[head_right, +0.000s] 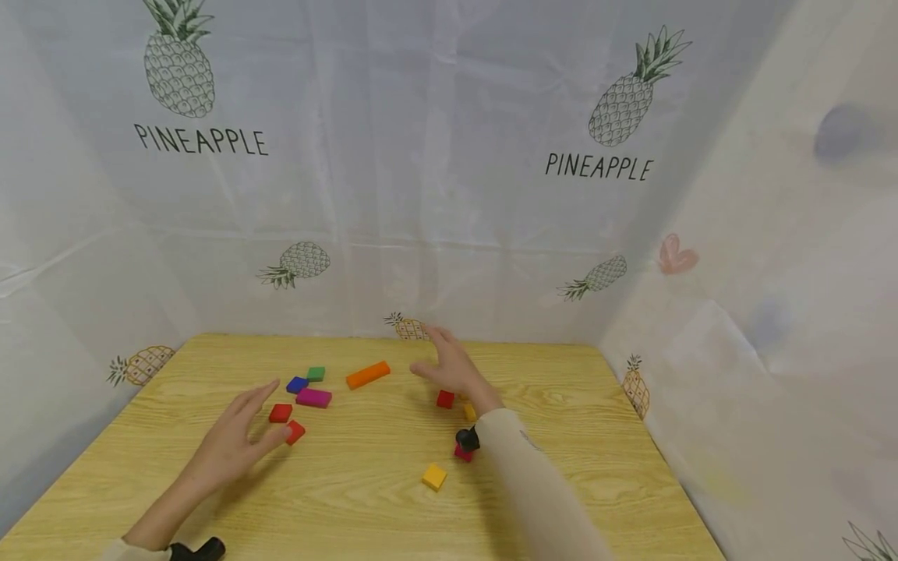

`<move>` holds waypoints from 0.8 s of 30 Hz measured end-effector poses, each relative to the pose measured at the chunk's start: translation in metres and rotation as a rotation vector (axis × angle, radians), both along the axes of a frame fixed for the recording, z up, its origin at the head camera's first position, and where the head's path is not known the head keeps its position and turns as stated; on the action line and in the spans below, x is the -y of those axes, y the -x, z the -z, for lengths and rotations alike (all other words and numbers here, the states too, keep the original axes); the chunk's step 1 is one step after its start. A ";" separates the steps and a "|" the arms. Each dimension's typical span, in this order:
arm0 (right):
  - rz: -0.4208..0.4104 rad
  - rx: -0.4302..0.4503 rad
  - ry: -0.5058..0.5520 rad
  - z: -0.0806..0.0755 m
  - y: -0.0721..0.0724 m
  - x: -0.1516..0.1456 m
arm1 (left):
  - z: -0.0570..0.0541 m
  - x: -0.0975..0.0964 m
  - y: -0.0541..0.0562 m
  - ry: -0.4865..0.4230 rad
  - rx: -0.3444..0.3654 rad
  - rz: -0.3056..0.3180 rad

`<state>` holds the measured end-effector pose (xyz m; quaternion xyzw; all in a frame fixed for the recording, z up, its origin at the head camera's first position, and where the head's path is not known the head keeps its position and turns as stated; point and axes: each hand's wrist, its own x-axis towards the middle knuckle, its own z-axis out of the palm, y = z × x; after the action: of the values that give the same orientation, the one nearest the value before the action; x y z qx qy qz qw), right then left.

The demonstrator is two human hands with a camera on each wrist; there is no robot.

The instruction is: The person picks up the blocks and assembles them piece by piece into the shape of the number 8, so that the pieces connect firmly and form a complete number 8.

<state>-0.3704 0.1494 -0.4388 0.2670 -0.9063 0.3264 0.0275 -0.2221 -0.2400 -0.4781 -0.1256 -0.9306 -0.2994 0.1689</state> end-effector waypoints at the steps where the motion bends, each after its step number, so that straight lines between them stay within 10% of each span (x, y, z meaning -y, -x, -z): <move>1: -0.009 0.003 0.011 0.001 0.001 0.002 | 0.001 -0.001 0.000 -0.008 0.006 -0.001; 24: -0.132 0.112 0.064 0.020 0.017 0.043 | 0.012 -0.007 0.005 -0.057 0.113 -0.003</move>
<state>-0.3875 0.1062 -0.4591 0.3065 -0.8761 0.3705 -0.0363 -0.2276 -0.2329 -0.4903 -0.1020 -0.9300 -0.3320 0.1201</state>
